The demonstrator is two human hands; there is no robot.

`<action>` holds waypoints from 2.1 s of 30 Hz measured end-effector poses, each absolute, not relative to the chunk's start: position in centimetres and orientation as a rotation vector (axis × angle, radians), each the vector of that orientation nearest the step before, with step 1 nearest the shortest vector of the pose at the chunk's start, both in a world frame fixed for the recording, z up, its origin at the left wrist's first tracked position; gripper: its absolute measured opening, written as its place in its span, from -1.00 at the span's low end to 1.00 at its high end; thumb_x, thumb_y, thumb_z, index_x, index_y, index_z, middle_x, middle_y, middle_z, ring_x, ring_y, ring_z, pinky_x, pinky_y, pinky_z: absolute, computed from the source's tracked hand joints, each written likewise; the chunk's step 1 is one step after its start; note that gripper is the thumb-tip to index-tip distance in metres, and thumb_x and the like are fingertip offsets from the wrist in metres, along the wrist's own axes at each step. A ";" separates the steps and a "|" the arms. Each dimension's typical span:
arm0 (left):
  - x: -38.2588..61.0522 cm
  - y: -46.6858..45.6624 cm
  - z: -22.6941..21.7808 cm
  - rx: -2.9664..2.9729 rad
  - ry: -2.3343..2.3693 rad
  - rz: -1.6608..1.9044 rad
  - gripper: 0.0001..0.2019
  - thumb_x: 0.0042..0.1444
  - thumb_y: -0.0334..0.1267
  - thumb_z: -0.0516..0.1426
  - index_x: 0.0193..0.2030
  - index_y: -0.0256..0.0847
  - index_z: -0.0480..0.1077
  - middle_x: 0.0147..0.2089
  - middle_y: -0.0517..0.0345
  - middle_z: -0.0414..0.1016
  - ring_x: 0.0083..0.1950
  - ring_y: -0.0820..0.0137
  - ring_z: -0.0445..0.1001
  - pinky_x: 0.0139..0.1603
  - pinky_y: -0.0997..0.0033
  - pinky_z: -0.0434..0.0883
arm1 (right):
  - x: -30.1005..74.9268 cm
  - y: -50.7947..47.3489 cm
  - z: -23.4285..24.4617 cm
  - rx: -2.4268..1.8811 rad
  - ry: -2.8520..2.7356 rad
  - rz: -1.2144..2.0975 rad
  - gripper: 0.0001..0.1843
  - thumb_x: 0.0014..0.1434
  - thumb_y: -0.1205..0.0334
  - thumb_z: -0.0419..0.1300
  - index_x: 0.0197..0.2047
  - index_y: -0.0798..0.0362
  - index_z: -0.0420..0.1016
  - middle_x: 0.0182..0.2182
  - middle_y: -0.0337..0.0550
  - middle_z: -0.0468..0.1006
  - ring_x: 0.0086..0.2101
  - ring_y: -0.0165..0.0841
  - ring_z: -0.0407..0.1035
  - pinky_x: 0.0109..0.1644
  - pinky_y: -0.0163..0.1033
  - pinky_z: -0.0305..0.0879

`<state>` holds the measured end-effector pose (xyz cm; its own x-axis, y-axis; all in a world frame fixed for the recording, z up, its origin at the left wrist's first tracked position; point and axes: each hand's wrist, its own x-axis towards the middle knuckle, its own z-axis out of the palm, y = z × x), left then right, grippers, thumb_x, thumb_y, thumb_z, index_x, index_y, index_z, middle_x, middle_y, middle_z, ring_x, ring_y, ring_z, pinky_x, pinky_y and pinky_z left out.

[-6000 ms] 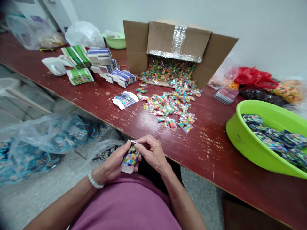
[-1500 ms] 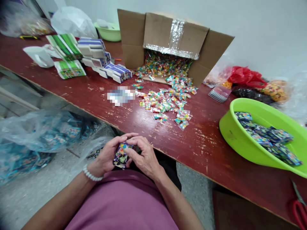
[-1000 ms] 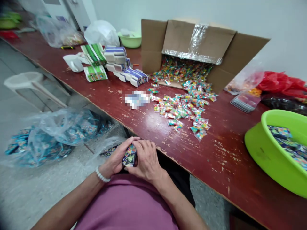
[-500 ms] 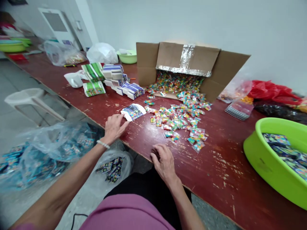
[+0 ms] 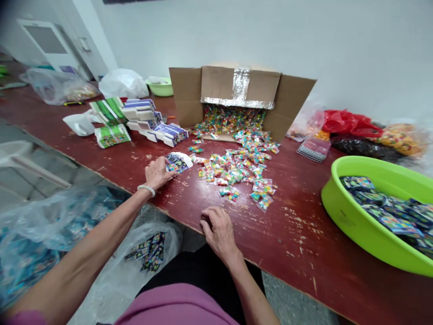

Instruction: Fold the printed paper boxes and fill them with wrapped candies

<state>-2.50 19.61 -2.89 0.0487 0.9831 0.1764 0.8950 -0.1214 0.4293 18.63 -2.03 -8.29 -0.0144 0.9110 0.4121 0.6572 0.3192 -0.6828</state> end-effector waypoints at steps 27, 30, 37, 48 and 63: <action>-0.6 -4.0 -1.4 0.922 0.726 0.493 -0.63 -0.10 -0.02 0.37 -0.38 -0.29 0.43 -0.57 0.14 0.47 -0.63 0.40 0.44 -0.56 0.44 0.42 | 15.4 -6.5 -2.0 -0.982 -1.114 1.377 -0.45 0.18 0.13 0.29 0.21 -0.07 0.32 -0.07 -0.12 0.55 -0.15 -0.32 0.48 -0.11 -0.25 0.46; -0.7 -3.7 -1.6 0.941 0.796 0.524 -0.62 -0.07 -0.03 0.35 -0.24 -0.26 0.44 -0.53 0.15 0.51 -0.62 0.37 0.45 -0.56 0.39 0.44 | 14.9 -6.6 -2.2 -0.964 -1.049 1.510 -0.69 0.20 0.06 0.26 -0.05 0.03 0.48 -0.34 -0.20 0.57 -0.52 -0.44 0.43 -0.41 -0.31 0.41; -0.8 -3.0 -3.0 1.157 0.841 0.651 -0.72 0.12 -0.12 0.27 -0.12 -0.24 0.44 -0.15 0.11 0.55 -0.13 0.39 0.51 -0.10 0.47 0.44 | 15.2 -6.2 -2.9 -1.255 -1.131 1.010 -0.79 0.20 0.10 0.23 -0.26 0.06 0.58 -0.36 -0.17 0.60 -0.39 -0.36 0.45 -0.28 -0.29 0.39; -0.5 -4.3 -2.2 1.219 0.988 0.889 -0.44 0.15 -0.18 0.23 0.27 -0.01 0.18 -0.18 0.19 0.49 -0.28 0.40 0.51 -0.28 0.45 0.49 | 15.2 -5.8 -4.6 -1.130 -0.964 1.100 -0.76 0.17 0.10 0.29 -0.13 0.03 0.52 -0.30 -0.19 0.59 -0.31 -0.36 0.44 -0.18 -0.27 0.36; -1.2 -4.4 -2.9 1.289 0.956 0.819 -0.55 0.19 -0.14 0.21 0.21 -0.02 0.30 -0.05 0.13 0.52 -0.17 0.37 0.50 -0.17 0.43 0.48 | 15.9 -5.6 -4.3 -1.160 -0.935 1.168 -0.75 0.12 0.04 0.33 -0.25 0.05 0.61 -0.36 -0.22 0.61 -0.34 -0.37 0.41 -0.18 -0.27 0.32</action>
